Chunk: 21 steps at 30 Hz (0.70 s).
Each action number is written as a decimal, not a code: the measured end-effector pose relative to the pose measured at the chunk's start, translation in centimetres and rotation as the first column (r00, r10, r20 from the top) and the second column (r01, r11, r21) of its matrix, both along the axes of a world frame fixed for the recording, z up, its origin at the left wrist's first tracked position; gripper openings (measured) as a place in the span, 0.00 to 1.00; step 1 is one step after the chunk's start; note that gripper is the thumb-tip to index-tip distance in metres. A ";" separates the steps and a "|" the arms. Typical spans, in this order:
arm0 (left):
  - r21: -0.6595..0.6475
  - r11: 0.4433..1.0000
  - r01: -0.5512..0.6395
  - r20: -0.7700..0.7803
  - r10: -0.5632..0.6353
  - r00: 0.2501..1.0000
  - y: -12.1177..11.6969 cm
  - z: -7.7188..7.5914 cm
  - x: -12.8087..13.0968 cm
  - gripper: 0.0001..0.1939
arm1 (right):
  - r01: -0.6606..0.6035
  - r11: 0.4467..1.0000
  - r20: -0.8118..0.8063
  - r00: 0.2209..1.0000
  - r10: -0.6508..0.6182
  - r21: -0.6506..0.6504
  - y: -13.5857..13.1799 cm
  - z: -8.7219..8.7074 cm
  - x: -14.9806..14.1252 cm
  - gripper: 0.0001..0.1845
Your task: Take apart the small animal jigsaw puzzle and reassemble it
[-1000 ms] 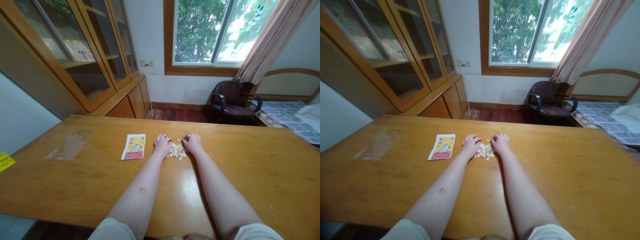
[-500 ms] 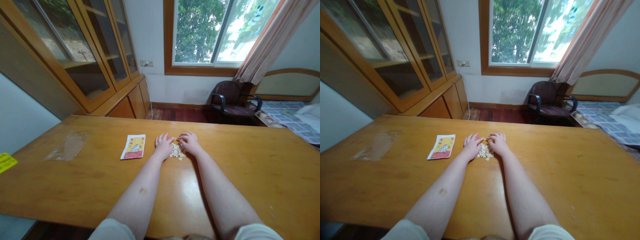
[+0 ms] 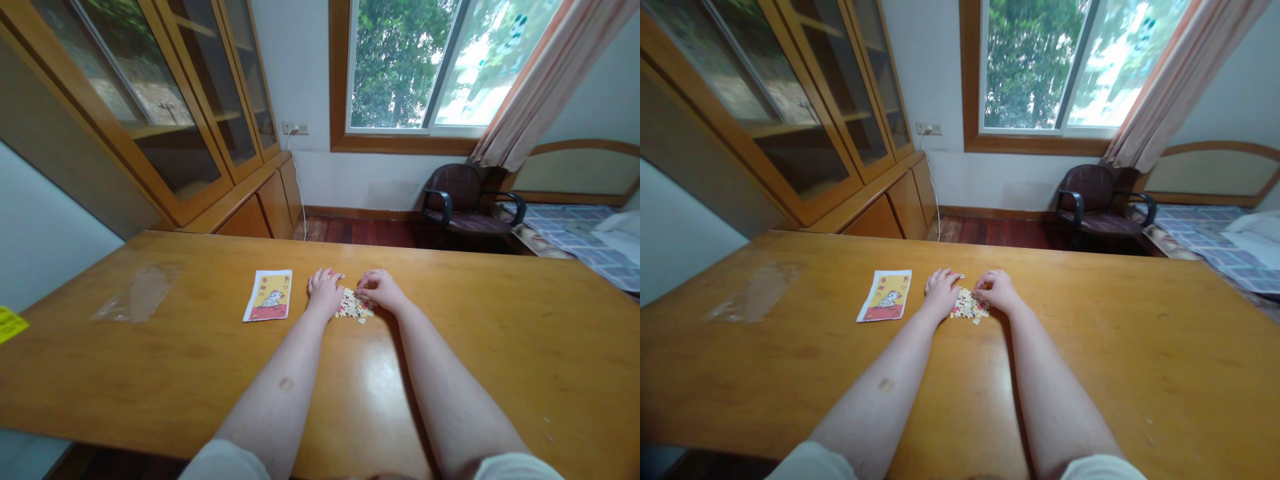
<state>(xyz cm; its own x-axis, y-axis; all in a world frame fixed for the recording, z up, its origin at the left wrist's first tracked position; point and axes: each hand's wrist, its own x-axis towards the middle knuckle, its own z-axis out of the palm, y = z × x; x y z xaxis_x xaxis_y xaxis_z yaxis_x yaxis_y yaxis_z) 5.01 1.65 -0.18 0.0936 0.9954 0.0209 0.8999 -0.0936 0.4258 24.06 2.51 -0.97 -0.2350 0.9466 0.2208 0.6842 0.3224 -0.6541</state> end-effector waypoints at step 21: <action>0.072 0.996 0.048 0.072 -0.053 0.996 0.5 -0.6 -0.4 0.25 | 0.110 0.993 0.306 0.948 -0.092 -0.044 -1.0 0.4 -1.4 0.19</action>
<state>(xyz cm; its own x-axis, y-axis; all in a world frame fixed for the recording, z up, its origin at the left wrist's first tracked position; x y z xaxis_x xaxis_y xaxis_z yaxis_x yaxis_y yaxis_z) 4.59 2.19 -0.77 0.1397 0.9853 0.0987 0.8597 -0.1702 0.4817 22.64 1.48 -0.60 -0.1847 0.9781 0.0965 0.8801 0.2083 -0.4266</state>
